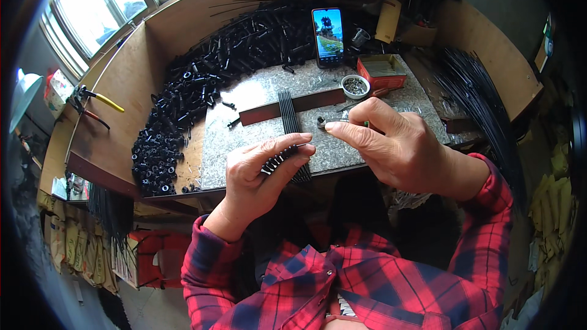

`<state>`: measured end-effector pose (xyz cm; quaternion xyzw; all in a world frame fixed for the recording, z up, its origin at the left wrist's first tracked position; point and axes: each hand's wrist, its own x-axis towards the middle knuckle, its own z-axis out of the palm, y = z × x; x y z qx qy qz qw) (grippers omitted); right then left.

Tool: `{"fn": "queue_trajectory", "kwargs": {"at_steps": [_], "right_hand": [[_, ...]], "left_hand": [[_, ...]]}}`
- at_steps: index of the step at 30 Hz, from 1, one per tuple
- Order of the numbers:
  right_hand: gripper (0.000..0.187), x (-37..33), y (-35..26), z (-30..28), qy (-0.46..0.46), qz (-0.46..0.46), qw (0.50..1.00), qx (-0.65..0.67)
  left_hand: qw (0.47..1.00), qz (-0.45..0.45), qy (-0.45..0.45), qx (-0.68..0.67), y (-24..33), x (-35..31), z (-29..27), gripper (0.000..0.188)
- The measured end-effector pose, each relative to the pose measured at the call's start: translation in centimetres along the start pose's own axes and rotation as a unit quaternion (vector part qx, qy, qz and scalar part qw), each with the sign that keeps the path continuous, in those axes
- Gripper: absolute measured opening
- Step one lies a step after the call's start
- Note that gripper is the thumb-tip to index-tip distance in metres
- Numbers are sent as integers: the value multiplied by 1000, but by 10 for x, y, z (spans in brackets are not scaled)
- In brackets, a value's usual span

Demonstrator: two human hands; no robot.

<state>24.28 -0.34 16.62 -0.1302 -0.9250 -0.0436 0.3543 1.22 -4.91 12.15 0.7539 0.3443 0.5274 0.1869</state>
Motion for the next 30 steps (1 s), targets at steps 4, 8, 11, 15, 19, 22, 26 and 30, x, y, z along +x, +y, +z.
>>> {"fn": "queue_trajectory", "kwargs": {"at_steps": [4, 8, 11, 15, 19, 22, 26, 30], "right_hand": [[39, 0, 2, 2, 9, 0, 1000, -6], [40, 1, 1, 1, -1, -3, 1000, -11], [42, 3, 1, -2, -7, -12, 1000, -10], [39, 6, -1, -3, -18, 0, 1000, 8], [32, 7, 2, 4, 47, 7, 998, 27], [24, 8, 4, 0, 37, -6, 999, 30], [24, 10, 5, -3, 24, -53, 998, 26], [28, 11, 5, -5, 20, -66, 997, 31]], "left_hand": [[1000, 2, -5, -4, 0, 1, 0, 27], [1000, 1, -11, 2, 2, 1, 1, 28], [1000, 6, -15, 1, 2, 3, 1, 29], [1000, 12, -22, 4, 1, 4, 1, 30], [999, 14, -37, 6, -1, 5, 1, 32], [999, 18, -41, -8, -2, 4, 0, 34], [995, 59, -73, 40, -7, 6, -3, 35], [989, 111, -55, 82, -15, 6, -3, 42]]}}
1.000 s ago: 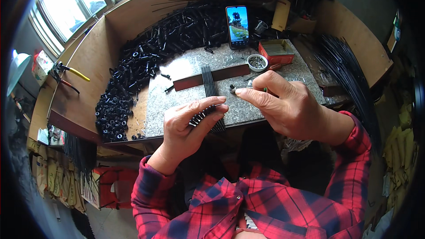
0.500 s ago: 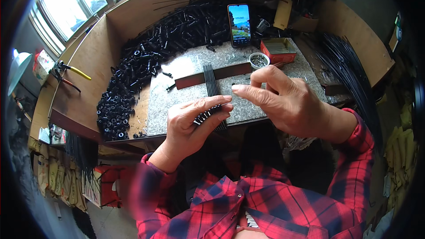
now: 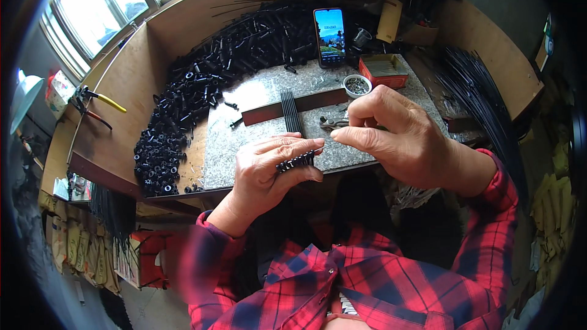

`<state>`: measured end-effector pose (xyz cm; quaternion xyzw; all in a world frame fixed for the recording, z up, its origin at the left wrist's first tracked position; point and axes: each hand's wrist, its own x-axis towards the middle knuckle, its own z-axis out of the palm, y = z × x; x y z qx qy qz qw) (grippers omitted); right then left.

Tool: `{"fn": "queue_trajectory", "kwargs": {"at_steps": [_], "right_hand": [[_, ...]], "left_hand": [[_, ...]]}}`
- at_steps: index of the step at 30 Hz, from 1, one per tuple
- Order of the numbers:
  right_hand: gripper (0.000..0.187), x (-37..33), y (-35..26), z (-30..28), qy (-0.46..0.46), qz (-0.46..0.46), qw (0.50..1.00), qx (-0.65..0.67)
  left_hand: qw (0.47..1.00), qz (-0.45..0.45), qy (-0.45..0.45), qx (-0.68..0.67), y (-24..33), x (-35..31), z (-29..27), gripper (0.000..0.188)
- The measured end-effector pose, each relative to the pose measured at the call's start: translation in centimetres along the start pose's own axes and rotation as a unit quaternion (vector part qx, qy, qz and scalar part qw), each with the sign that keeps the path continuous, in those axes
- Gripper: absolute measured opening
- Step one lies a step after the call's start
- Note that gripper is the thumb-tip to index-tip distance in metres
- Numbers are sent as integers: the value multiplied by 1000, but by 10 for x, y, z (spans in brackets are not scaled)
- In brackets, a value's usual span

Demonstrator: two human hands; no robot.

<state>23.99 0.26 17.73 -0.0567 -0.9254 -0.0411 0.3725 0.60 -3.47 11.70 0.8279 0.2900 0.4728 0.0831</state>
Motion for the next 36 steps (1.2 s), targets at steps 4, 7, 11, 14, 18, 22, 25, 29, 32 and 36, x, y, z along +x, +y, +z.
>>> {"fn": "queue_trajectory", "kwargs": {"at_steps": [4, 7, 11, 14, 18, 22, 25, 29, 32, 36], "right_hand": [[30, 0, -5, -3, -6, -5, 1000, 4], [31, 2, -6, 0, -4, -9, 1000, 16], [31, 4, -6, 1, -3, -11, 998, 61], [34, 7, -11, 7, 6, 12, 994, 112], [41, 17, -17, 17, 31, 48, 982, 180], [31, 27, -17, 25, 12, 18, 985, 171], [19, 30, -11, 30, -5, 13, 987, 160], [11, 33, 2, 32, 0, 24, 993, 120], [11, 49, 15, 25, 13, 9, 991, 135], [10, 90, 29, -11, 37, -15, 995, 87]], "left_hand": [[999, 23, -2, 41, 7, 5, -2, 43], [998, 31, -7, 50, 8, 6, -3, 43], [998, 47, -15, 49, 5, 6, -1, 45], [997, 63, -10, 35, 3, 4, 2, 45], [999, 40, -17, 31, 2, 2, 1, 45], [999, 14, -48, 4, -4, -4, 2, 48], [995, -52, -75, 44, -22, -26, 11, 51], [943, -151, -250, 159, -55, -57, 31, 83], [933, -127, -266, 206, -61, -69, 37, 94], [963, -100, -196, 155, -59, -42, 28, 94]]}}
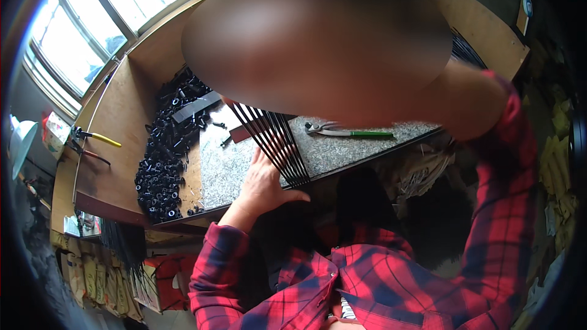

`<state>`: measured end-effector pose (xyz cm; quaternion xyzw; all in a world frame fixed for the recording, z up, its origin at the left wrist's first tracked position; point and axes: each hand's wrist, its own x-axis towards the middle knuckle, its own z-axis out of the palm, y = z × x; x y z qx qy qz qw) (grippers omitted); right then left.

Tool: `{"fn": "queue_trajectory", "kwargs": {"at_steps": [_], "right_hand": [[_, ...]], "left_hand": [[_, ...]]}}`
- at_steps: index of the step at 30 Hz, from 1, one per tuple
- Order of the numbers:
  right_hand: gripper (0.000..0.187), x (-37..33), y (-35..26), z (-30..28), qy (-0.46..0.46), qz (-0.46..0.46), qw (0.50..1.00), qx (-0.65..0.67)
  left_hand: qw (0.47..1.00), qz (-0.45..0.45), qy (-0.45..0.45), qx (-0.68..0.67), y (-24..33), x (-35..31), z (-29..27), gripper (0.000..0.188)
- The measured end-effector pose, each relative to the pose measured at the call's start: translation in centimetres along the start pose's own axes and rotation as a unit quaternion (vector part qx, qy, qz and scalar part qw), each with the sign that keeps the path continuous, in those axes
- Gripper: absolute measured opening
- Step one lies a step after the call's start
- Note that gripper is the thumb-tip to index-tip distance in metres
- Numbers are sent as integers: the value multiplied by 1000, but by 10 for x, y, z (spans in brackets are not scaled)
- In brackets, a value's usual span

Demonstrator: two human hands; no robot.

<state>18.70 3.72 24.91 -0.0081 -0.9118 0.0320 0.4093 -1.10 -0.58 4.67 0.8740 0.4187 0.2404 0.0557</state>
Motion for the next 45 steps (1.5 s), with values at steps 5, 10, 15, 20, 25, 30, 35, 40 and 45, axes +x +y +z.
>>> {"fn": "queue_trajectory", "kwargs": {"at_steps": [5, 10, 15, 20, 25, 30, 35, 40, 45], "right_hand": [[18, 22, -12, -53, -27, -52, 961, -269], [31, 40, -20, -62, 20, 62, 967, -245], [44, 46, -36, -73, 56, 185, 952, -239], [41, 12, -15, -24, 76, 251, 962, -72], [22, -127, -68, 91, -60, 448, 751, 482], [47, -178, -87, 186, 132, 497, 512, 688], [58, -161, -62, 201, 352, 527, 440, 636], [47, -169, -37, 178, 333, 573, 509, 550], [39, -144, -4, 96, 300, 606, 654, 338]], "left_hand": [[990, -49, 45, -121, 25, 36, -33, 64], [982, -67, 0, -179, 43, 40, -71, 29], [934, -133, -4, -333, 55, 41, -75, 11], [790, -294, 180, -508, 17, 5, -53, 16], [629, -338, 383, -586, 12, -22, 1, 22], [537, -353, 434, -632, 26, -43, 43, 24], [512, -347, 456, -640, 45, -40, 51, 26], [542, -286, 360, -703, 64, -36, 53, 33], [693, -270, 120, -657, 87, -63, 53, 26]]}}
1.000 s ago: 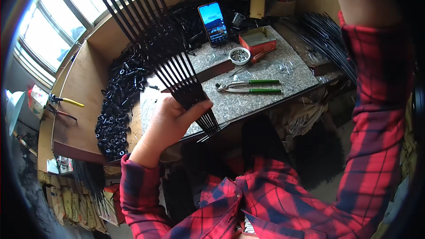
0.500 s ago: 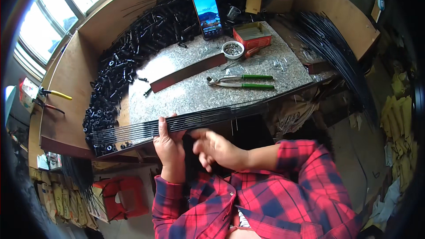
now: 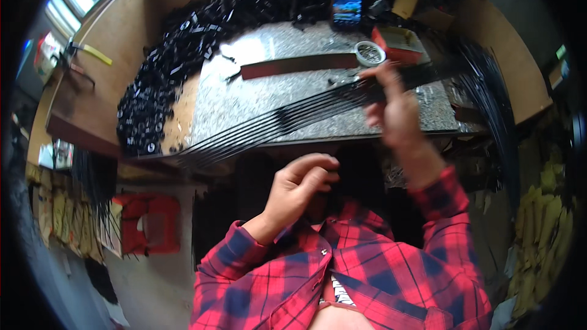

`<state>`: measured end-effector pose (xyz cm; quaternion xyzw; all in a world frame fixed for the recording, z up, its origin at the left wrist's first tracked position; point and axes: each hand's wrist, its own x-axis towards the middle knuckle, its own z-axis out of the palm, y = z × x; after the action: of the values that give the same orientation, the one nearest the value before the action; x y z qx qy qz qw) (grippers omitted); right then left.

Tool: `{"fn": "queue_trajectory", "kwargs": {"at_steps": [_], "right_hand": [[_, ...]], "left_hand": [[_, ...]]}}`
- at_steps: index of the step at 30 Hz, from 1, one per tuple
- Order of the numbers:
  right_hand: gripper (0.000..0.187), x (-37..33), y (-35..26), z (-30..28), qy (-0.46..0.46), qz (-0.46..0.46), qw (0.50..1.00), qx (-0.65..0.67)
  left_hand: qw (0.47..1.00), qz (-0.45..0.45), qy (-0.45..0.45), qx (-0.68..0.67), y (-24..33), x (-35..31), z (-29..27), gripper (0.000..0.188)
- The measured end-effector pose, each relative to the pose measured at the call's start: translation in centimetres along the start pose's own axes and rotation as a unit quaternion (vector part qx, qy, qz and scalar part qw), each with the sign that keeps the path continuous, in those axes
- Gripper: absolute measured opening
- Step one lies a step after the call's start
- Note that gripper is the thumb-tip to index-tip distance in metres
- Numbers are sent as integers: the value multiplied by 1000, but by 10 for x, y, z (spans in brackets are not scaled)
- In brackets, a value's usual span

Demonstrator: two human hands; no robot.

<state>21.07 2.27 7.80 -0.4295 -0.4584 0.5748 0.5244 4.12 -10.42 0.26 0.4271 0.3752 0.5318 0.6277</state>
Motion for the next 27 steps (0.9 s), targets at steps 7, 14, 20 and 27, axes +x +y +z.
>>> {"fn": "queue_trajectory", "kwargs": {"at_steps": [7, 14, 20, 27], "right_hand": [[45, 31, -90, -36, -102, -127, 975, -155], [39, 37, -93, -22, -271, -187, 903, -275], [16, 20, -31, 9, -394, -153, 833, -356], [23, 13, 43, 20, -546, -176, 753, -321]], "left_hand": [[941, 29, -45, 335, -40, -34, -32, 13], [860, 141, 92, 483, -44, -34, -69, 9], [859, 163, 59, 482, -39, -19, -63, 8], [856, 193, 47, 477, 0, -9, -49, 6]]}}
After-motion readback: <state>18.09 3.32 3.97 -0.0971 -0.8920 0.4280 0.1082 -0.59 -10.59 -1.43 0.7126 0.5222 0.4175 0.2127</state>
